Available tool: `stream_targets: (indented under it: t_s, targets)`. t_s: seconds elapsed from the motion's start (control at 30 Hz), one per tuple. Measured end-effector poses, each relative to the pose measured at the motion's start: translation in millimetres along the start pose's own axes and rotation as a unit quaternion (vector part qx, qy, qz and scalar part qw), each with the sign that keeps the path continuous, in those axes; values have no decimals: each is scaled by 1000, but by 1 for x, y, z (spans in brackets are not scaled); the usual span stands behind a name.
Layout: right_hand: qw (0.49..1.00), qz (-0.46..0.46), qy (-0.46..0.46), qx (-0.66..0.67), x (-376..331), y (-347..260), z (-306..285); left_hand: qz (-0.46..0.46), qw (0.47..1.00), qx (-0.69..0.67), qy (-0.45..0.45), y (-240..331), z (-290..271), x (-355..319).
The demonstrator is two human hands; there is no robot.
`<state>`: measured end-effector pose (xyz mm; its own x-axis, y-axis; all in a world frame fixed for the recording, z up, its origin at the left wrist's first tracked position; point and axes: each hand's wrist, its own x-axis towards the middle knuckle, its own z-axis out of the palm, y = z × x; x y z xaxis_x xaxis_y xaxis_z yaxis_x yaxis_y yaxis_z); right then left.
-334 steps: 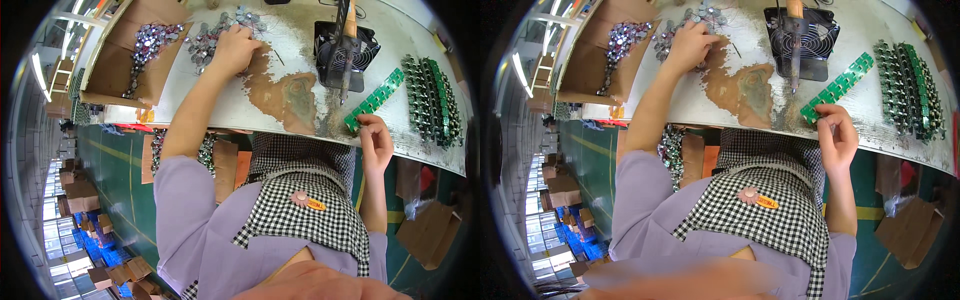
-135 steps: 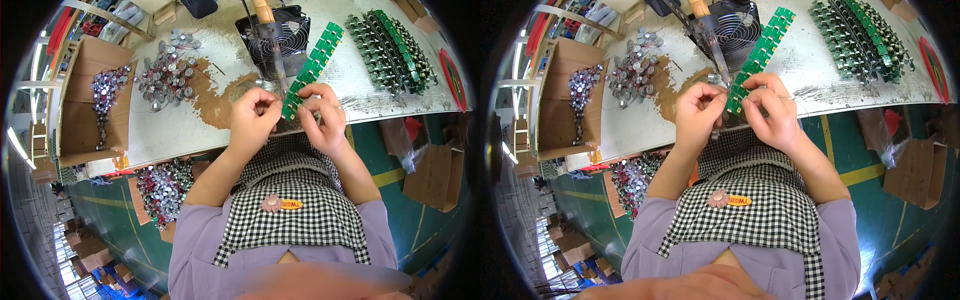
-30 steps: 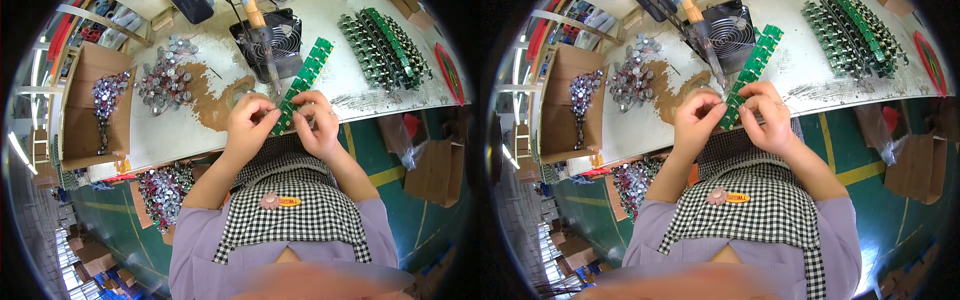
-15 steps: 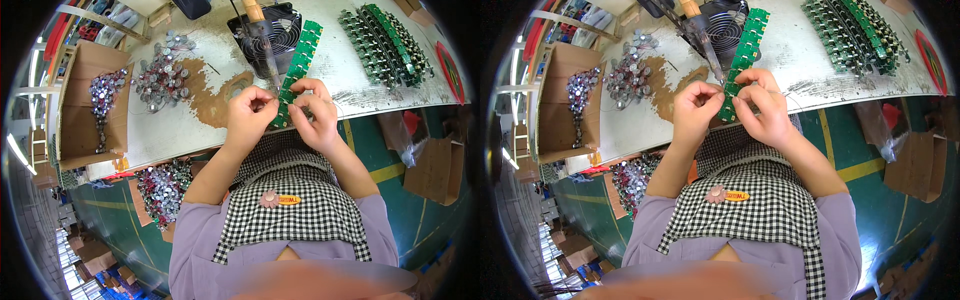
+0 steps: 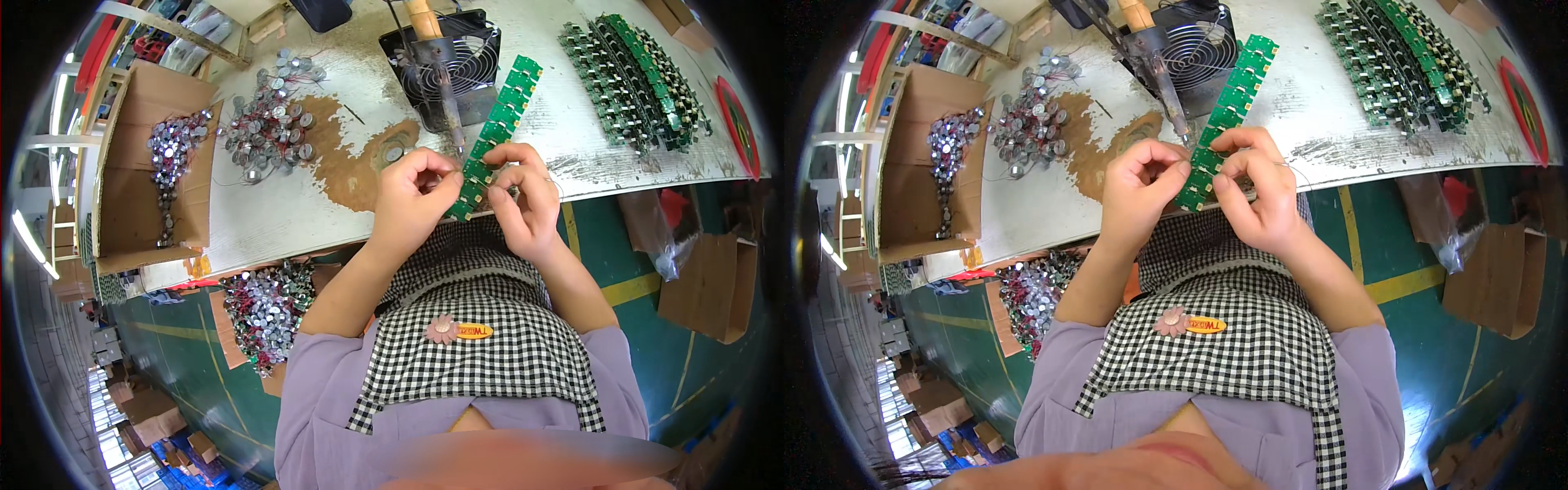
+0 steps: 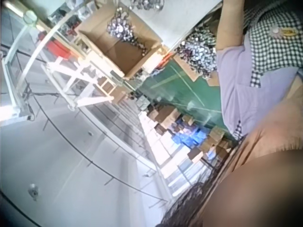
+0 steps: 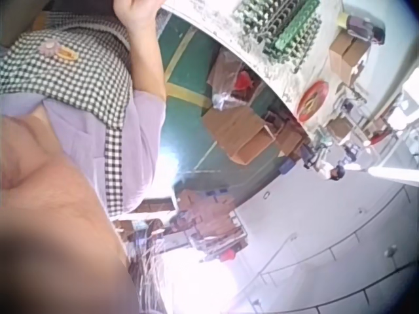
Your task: The person inserts electronic components into PCB strips by hand, taking components from a storage box and placing them into the circuit boards at an assembly station.
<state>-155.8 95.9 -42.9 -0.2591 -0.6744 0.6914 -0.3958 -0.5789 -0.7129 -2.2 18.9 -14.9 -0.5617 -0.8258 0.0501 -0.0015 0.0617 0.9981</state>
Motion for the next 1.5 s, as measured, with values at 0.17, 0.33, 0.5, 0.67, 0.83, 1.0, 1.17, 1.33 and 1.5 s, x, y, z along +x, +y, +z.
stream_targets:
  t_s: [0.17, 0.33, 0.5, 0.67, 0.83, 1.0, 1.17, 1.33, 1.5]
  targets:
    - [999, -6, -5, -45, 3, -5, 4, -1, 997, -67, 28, -1, 4, 0]
    - [998, 13, -10, -63, 5, -9, 8, 14, 998, -49, 32, -9, 3, 1]
    - [996, -34, -6, -86, 14, -7, 7, 34, 997, -33, 54, -1, 6, 4]
    - [998, 16, -2, -64, 2, -7, 6, 37, 997, -17, 59, -8, 8, 2]
    - [997, 1, 44, -61, 2, -5, -1, -11, 1000, -7, -20, -6, -3, -6]
    - [991, 91, 66, 78, -3, 7, -3, 32, 986, 136, -90, 6, -35, 11]
    - [977, 151, 100, 111, -7, 5, 1, 224, 885, 389, 121, 30, -102, 67]
    - [981, 145, 76, 100, -6, 9, -2, 242, 786, 543, 168, 15, -169, 148]
    - [984, 130, 77, 95, -7, 11, -3, 191, 623, 739, 172, -5, -210, 223]
